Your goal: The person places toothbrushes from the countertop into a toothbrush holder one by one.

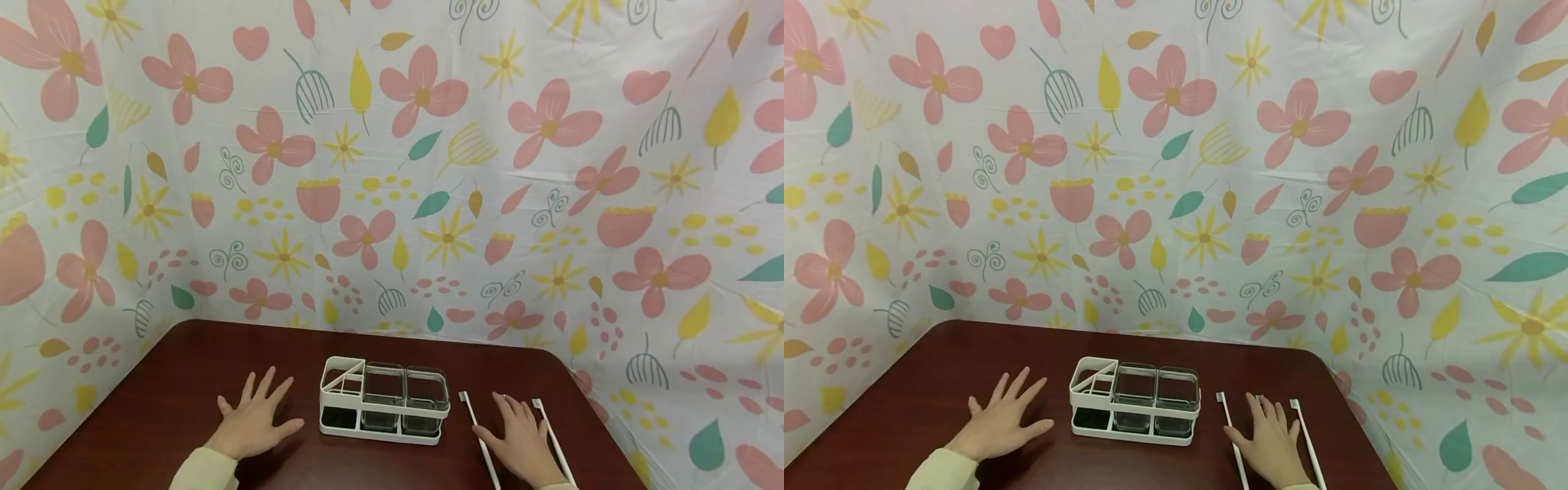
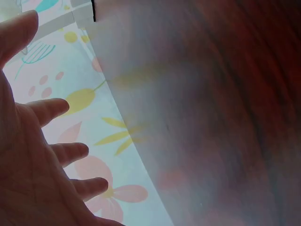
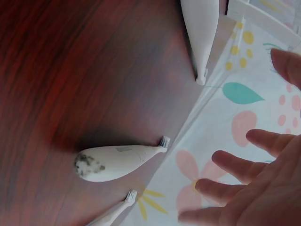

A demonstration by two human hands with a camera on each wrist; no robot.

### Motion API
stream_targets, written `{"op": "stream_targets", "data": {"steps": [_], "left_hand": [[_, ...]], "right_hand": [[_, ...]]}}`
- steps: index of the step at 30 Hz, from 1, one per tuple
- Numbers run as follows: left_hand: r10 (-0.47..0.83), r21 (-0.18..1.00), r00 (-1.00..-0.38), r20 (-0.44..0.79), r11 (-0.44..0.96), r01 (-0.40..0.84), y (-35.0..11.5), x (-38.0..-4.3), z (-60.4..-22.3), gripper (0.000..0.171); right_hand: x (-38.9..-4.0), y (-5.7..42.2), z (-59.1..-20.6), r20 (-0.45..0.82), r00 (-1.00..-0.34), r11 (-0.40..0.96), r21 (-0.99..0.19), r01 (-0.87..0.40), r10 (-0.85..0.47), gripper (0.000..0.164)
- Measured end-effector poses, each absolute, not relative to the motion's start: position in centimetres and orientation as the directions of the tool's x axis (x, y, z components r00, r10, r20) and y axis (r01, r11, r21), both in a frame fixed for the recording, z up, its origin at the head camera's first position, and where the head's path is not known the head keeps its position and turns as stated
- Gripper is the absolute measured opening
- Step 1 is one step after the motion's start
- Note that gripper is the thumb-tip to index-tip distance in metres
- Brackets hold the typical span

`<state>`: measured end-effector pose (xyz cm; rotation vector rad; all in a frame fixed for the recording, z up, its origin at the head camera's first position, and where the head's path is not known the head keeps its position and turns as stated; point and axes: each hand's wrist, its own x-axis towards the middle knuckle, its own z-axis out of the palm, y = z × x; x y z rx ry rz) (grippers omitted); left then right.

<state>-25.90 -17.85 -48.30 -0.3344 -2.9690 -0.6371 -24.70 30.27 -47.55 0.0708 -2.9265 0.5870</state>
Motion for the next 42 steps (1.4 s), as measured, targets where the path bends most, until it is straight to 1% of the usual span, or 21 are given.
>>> {"op": "stream_targets", "data": {"steps": [4, 13, 22, 26, 31, 37, 42], "left_hand": [[0.203, 0.394, -0.972, 0.117, 0.889, 0.233, -17.7, -26.0, -48.3, 0.087], [0.203, 0.434, -0.975, 0.089, 0.873, 0.221, -17.4, -26.0, -48.3, 0.087], [0.208, 0.479, -0.974, 0.091, 0.848, 0.226, -17.3, -25.9, -48.0, 0.084], [0.215, 0.498, -0.973, 0.081, 0.837, 0.226, -17.0, -25.8, -47.9, 0.084], [0.223, 0.524, -0.973, 0.065, 0.822, 0.224, -17.0, -25.8, -47.7, 0.084], [0.237, 0.634, -0.97, 0.056, 0.742, 0.218, -16.7, -26.2, -47.6, 0.083], [0.262, 0.739, -0.96, 0.096, 0.628, 0.245, -15.5, -26.7, -48.1, 0.082]], "right_hand": [[-24.7, 30.4, -47.5, 0.199, -0.979, 0.915, -0.387, -0.113, -0.037, 0.073], [-25.6, 30.2, -46.7, 0.126, -0.992, 0.904, -0.421, -0.077, -0.026, 0.058], [-25.6, 29.6, -46.7, 0.179, -0.984, 0.896, -0.436, -0.089, -0.01, 0.046], [-25.7, 29.3, -47.0, 0.15, -0.989, 0.881, -0.469, -0.06, 0.012, 0.043], [-26.0, 28.5, -47.4, 0.1, -0.994, 0.875, -0.484, -0.016, 0.037, 0.044], [-26.5, 27.7, -47.6, 0.091, -0.995, 0.873, -0.487, -0.006, 0.043, 0.044], [-26.6, 27.9, -47.4, 0.087, -0.995, 0.888, -0.461, 0.001, 0.046, 0.041]]}}
